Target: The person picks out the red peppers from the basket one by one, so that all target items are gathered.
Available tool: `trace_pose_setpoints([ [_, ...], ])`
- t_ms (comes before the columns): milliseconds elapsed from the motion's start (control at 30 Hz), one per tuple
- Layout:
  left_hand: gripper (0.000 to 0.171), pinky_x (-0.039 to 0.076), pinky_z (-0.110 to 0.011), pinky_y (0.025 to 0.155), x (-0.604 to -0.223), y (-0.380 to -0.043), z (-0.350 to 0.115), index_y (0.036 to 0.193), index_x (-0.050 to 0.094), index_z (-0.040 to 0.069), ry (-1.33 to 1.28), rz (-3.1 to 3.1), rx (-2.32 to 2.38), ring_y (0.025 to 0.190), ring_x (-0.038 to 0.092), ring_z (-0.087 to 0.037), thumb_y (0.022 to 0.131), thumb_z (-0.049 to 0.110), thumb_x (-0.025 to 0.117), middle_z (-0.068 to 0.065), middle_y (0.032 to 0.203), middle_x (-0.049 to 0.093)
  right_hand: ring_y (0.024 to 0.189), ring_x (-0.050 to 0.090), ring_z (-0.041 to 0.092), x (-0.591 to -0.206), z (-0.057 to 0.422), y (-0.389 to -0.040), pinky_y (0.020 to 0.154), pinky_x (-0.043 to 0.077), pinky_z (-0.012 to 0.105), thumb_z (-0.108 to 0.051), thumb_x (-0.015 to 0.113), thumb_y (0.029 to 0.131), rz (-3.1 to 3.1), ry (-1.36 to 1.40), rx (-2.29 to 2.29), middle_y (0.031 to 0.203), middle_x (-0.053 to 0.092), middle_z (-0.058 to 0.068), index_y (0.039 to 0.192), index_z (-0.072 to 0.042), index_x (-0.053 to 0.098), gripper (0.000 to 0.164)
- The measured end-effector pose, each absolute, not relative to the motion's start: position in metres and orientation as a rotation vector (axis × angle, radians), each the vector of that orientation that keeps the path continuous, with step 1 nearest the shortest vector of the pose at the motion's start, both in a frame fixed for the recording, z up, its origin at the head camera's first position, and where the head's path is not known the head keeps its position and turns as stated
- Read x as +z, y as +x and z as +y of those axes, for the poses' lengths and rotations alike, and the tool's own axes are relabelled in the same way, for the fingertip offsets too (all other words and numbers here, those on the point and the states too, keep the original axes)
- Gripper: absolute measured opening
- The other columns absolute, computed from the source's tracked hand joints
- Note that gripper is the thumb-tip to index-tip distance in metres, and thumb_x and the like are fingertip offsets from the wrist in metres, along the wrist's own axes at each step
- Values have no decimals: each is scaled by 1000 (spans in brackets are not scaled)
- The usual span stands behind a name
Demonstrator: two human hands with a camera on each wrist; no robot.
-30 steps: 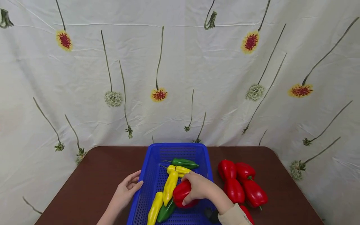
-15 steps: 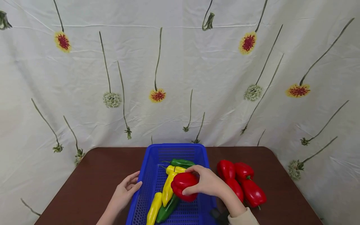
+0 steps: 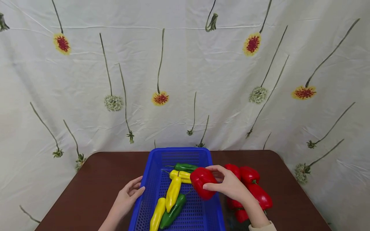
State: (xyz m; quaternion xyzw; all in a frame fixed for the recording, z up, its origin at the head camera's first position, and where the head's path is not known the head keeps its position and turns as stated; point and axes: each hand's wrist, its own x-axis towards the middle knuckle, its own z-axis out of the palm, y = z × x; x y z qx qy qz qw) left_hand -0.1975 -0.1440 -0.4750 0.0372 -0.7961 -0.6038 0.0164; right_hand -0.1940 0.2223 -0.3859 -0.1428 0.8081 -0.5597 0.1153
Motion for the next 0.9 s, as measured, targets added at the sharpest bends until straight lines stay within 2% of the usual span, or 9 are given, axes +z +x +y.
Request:
trace_pose_setpoints([
  [167, 54, 47, -21, 61, -473, -196, -145, 142, 50, 2, 128, -2480, -1873, 73, 60, -7, 93, 14, 68, -18, 119, 62, 112, 62, 25, -383, 237, -189, 82, 56, 34, -25, 72, 88, 2406, -290, -1671, 131, 59, 19, 139, -3, 47, 61],
  [300, 54, 47, -21, 61, -473, -196, -145, 142, 50, 2, 133, -2478, -1882, 73, 60, -7, 93, 13, 68, -18, 119, 62, 122, 57, 27, -384, 249, -181, 87, 54, 31, -25, 69, 89, 2440, -210, -1685, 139, 54, 18, 142, -4, 47, 61],
  [367, 53, 48, -21, 61, -473, -196, -145, 142, 50, 2, 134, -2477, -1884, 73, 60, -7, 93, 13, 68, -17, 119, 62, 125, 56, 21, -386, 255, -178, 88, 53, 29, -25, 68, 90, 2449, -181, -1697, 142, 52, 17, 143, -5, 47, 60],
  [500, 53, 49, -21, 62, -473, -196, -145, 141, 50, 2, 131, -2472, -1887, 74, 61, -7, 93, 13, 68, -17, 118, 62, 114, 60, 4, -392, 270, -172, 87, 54, 31, -24, 65, 94, 2414, -88, -1732, 142, 52, 13, 145, -5, 44, 59],
  [567, 53, 49, -21, 62, -473, -196, -145, 141, 50, 2, 129, -2466, -1889, 74, 61, -7, 92, 12, 69, -17, 118, 62, 105, 61, 0, -396, 278, -170, 86, 55, 33, -25, 63, 95, 2393, -24, -1746, 138, 54, 10, 146, -5, 42, 59],
  [667, 53, 49, -21, 62, -473, -196, -145, 141, 51, 2, 124, -2463, -1889, 74, 61, -7, 92, 12, 69, -17, 117, 62, 101, 61, 0, -402, 290, -165, 86, 54, 33, -27, 61, 96, 2402, 76, -1719, 138, 53, 9, 148, -5, 38, 61],
  [900, 52, 49, -21, 63, -472, -195, -144, 140, 52, 1, 112, -2457, -1879, 73, 61, -6, 91, 11, 69, -17, 116, 62, 107, 60, 13, -419, 322, -152, 88, 54, 37, -36, 52, 101, 2358, 257, -1632, 146, 43, 24, 152, 2, 25, 68],
])
